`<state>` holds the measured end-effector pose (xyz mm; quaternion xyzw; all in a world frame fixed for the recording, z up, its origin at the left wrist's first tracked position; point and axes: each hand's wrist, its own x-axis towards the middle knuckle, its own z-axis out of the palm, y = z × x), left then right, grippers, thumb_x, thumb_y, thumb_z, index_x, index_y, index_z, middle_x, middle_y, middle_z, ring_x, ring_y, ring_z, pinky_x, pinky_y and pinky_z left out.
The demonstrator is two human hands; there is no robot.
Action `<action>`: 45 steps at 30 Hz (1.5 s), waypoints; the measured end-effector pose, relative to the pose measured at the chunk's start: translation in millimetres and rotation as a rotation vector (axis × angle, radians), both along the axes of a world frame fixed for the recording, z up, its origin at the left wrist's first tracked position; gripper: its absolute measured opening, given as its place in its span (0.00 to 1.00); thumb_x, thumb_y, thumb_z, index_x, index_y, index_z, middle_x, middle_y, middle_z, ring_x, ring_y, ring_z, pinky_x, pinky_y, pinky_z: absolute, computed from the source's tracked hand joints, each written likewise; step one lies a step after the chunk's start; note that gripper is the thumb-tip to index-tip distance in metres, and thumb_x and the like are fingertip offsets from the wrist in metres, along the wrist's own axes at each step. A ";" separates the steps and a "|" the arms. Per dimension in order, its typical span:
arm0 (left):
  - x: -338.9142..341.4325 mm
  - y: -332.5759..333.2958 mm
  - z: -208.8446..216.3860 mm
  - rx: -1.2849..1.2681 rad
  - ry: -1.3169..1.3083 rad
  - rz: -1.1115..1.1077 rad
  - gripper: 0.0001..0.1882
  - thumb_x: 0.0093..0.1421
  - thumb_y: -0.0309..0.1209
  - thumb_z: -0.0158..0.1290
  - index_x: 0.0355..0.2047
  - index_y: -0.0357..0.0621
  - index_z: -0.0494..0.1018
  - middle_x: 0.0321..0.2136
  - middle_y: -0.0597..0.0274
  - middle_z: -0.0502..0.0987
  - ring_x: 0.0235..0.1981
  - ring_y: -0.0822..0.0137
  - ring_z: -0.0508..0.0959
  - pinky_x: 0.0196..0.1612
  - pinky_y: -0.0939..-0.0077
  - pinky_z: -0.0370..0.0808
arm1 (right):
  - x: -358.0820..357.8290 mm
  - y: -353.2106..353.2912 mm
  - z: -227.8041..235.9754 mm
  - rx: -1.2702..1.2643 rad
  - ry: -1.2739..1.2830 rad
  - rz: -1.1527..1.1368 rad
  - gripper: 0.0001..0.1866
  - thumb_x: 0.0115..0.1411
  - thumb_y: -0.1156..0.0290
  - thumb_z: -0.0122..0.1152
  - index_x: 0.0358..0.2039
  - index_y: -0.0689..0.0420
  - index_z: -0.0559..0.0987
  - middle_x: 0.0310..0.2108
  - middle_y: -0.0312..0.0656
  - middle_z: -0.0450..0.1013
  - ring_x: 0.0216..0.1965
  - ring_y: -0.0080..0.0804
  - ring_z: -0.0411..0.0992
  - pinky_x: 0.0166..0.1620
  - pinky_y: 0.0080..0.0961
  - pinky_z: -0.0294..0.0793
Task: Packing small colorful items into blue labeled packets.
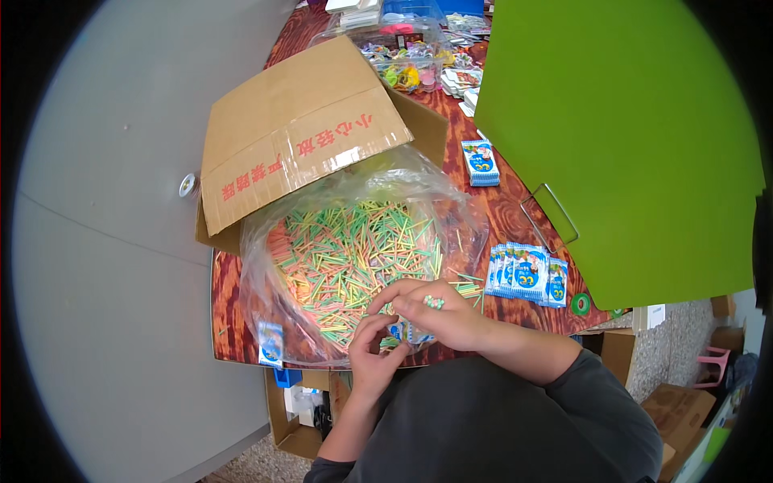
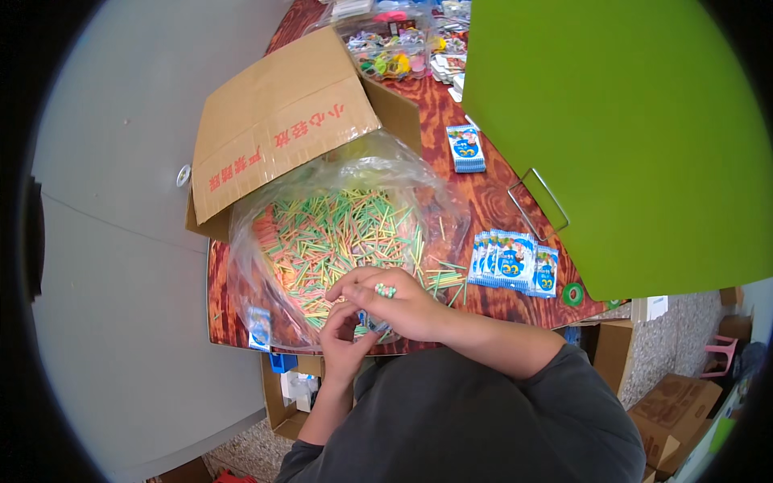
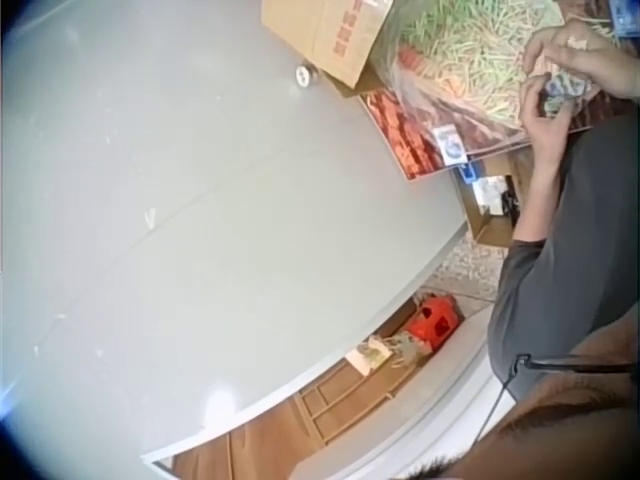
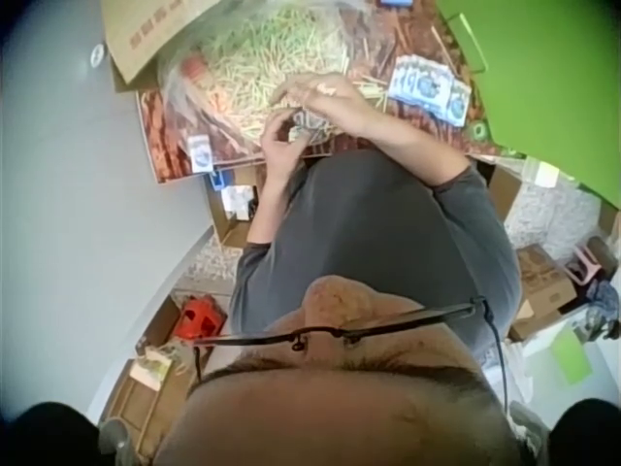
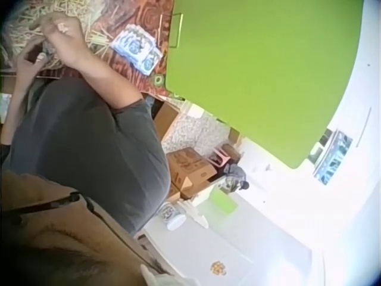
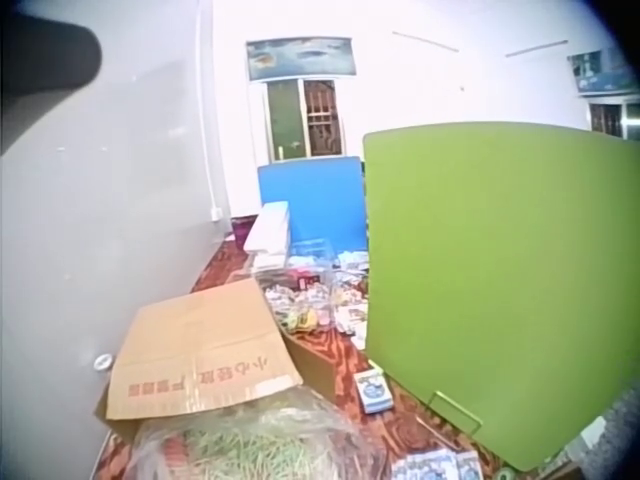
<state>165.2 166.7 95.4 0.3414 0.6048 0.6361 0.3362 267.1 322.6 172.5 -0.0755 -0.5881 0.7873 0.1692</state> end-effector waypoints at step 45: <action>-4.6 23.0 -9.2 -0.191 0.290 -0.395 0.14 0.51 0.21 0.64 0.39 0.33 0.79 0.33 0.55 0.78 0.34 0.65 0.78 0.40 0.75 0.75 | 247.1 97.8 -114.4 0.136 -0.688 -0.843 0.25 0.56 0.74 0.68 0.55 0.58 0.73 0.41 0.41 0.79 0.42 0.29 0.78 0.45 0.31 0.78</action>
